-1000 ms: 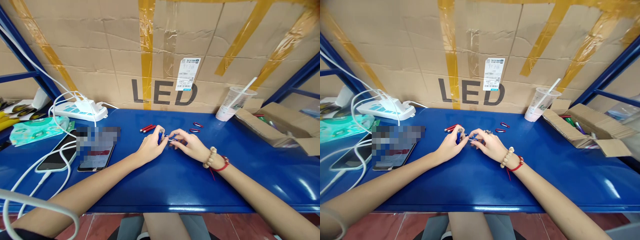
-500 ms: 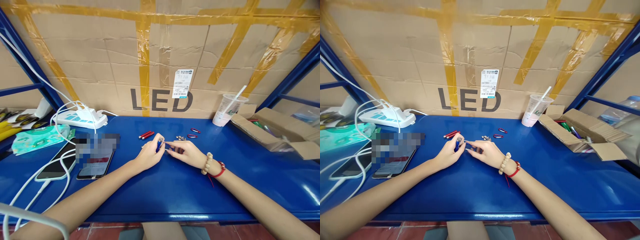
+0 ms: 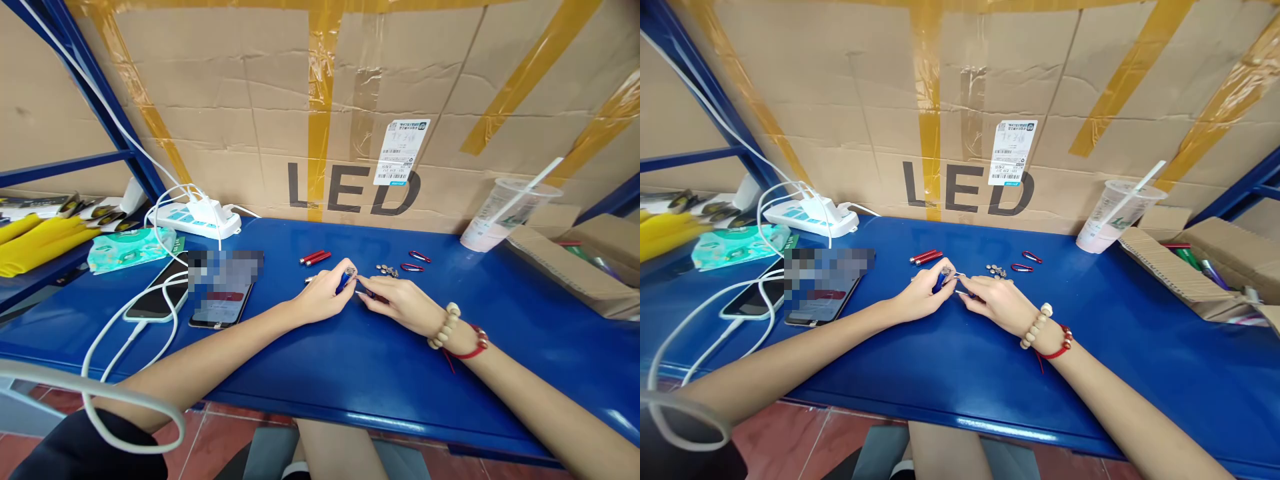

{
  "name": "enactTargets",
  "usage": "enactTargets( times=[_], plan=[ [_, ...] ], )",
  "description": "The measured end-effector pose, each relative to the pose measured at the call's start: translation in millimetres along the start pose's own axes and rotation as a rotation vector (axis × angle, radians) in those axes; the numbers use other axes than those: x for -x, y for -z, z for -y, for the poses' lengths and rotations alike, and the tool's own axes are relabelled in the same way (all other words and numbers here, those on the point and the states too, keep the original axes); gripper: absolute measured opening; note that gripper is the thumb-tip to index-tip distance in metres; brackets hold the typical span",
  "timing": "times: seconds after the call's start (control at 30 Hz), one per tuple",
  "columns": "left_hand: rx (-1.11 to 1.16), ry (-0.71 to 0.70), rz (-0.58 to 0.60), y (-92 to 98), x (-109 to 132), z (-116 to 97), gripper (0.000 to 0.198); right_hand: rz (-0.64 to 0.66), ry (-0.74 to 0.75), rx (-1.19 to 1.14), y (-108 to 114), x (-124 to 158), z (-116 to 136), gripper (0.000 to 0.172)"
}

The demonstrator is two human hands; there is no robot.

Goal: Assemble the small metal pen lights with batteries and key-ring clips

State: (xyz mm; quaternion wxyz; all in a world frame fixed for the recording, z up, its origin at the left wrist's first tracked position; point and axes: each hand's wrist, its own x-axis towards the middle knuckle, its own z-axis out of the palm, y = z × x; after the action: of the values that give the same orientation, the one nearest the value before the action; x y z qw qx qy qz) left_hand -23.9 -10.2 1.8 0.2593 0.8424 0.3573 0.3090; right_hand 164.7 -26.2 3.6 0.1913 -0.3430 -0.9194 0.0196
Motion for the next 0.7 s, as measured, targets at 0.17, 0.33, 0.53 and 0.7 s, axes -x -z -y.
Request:
enactTargets(
  times=[0.17, 0.33, 0.53, 0.7],
  plan=[
    [0.002, -0.023, 0.005, 0.5, 0.6, 0.8, 0.010, -0.012, -0.001, 0.028, 0.4, -0.2, 0.5, 0.031],
    [-0.026, -0.055, 0.031, 0.5, 1.3, 0.1, 0.010, -0.036, -0.026, 0.021, 1.3, -0.3, 2.8, 0.030],
    [-0.066, -0.057, 0.061, 0.3, 1.3, -2.1, 0.013, -0.074, -0.039, 0.010, 1.3, 0.3, 3.7, 0.030],
    [-0.075, 0.032, 0.052, 2.1, 1.9, -5.9, 0.021, -0.110, -0.071, 0.042, 2.4, 0.8, 0.3, 0.032]
  ],
)
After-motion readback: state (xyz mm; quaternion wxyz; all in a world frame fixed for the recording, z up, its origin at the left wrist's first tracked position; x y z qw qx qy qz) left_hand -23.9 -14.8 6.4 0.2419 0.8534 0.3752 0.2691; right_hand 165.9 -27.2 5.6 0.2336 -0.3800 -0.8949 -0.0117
